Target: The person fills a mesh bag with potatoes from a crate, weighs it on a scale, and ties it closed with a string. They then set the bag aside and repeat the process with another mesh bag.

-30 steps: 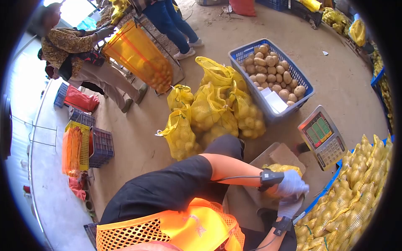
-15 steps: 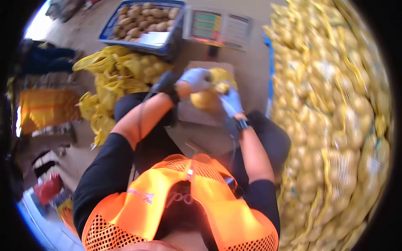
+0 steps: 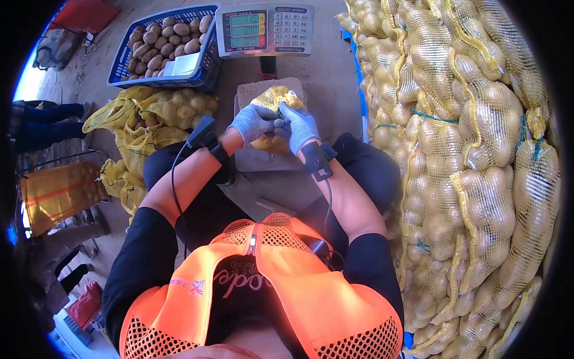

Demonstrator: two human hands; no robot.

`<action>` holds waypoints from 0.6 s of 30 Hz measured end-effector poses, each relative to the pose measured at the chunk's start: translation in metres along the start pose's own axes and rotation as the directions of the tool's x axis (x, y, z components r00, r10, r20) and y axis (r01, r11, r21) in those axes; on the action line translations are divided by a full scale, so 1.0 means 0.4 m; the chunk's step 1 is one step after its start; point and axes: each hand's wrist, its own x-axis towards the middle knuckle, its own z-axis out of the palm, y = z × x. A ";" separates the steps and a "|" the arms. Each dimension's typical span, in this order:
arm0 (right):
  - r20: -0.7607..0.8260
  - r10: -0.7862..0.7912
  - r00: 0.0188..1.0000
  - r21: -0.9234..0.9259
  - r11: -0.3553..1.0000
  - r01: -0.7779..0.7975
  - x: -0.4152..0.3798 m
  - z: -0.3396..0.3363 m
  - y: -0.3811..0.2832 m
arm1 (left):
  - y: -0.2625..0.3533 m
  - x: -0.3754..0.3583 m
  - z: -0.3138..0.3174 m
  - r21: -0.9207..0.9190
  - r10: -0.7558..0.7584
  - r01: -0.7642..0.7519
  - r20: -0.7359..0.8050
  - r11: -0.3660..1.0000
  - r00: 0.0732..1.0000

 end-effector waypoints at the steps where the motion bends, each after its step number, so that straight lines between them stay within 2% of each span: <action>1: -0.003 -0.035 0.999 -0.009 0.999 0.035 0.001 0.001 0.008 | -0.011 0.006 0.006 0.002 -0.001 0.001 0.000 1.000 1.000; 3: -0.007 -0.069 0.998 -0.014 0.997 0.069 0.002 0.004 0.018 | 0.009 -0.003 0.018 -0.104 -0.088 0.076 -0.122 0.992 0.989; 4: -0.013 -0.076 0.997 0.006 0.997 0.076 0.003 0.005 0.020 | 0.019 -0.007 0.011 -0.102 -0.088 0.076 -0.121 0.992 0.989; 5: -0.020 -0.083 0.996 0.026 0.996 0.084 0.003 0.004 0.021 | 0.031 -0.013 0.001 -0.349 -0.170 0.142 -0.052 0.926 0.984; 6: -0.021 -0.085 0.996 0.029 0.996 0.085 0.006 0.000 0.027 | 0.037 -0.016 -0.005 -0.567 -0.233 0.211 0.035 0.796 0.972; 7: -0.004 -0.125 0.992 0.021 0.992 0.125 0.010 -0.004 0.034 | 0.036 -0.016 -0.008 -0.563 -0.232 0.212 0.037 0.799 0.972; 9: 0.017 -0.174 0.985 0.021 0.985 0.173 -0.009 0.011 0.027 | 0.048 -0.017 -0.019 -0.740 -0.312 0.372 0.228 0.560 0.922; 11: 0.151 -0.147 0.978 0.093 0.987 0.134 -0.038 0.024 0.016 | 0.056 -0.023 -0.007 -0.722 -0.260 0.334 0.217 0.606 0.941; 13: 0.162 -0.165 0.973 0.112 0.983 0.148 -0.009 0.014 0.029 | 0.048 -0.024 0.003 -0.550 -0.195 0.224 0.112 0.805 0.974; 15: 0.094 -0.110 0.990 0.197 0.976 0.089 0.008 0.013 0.034 | 0.027 -0.020 0.011 -0.493 -0.183 0.196 0.076 0.848 0.980; 16: 0.096 -0.118 0.988 0.198 0.975 0.097 0.017 0.010 0.040 | 0.001 -0.013 0.012 -0.225 -0.080 0.063 -0.069 0.972 0.994; 17: 0.117 -0.112 0.987 0.196 0.977 0.088 0.027 0.002 0.043 | -0.005 -0.006 0.010 0.079 0.069 -0.056 -0.175 0.995 0.982; 18: 0.137 -0.117 0.984 0.194 0.977 0.090 0.039 -0.008 0.038 | 0.053 -0.048 0.000 0.120 0.090 -0.066 -0.201 0.991 0.975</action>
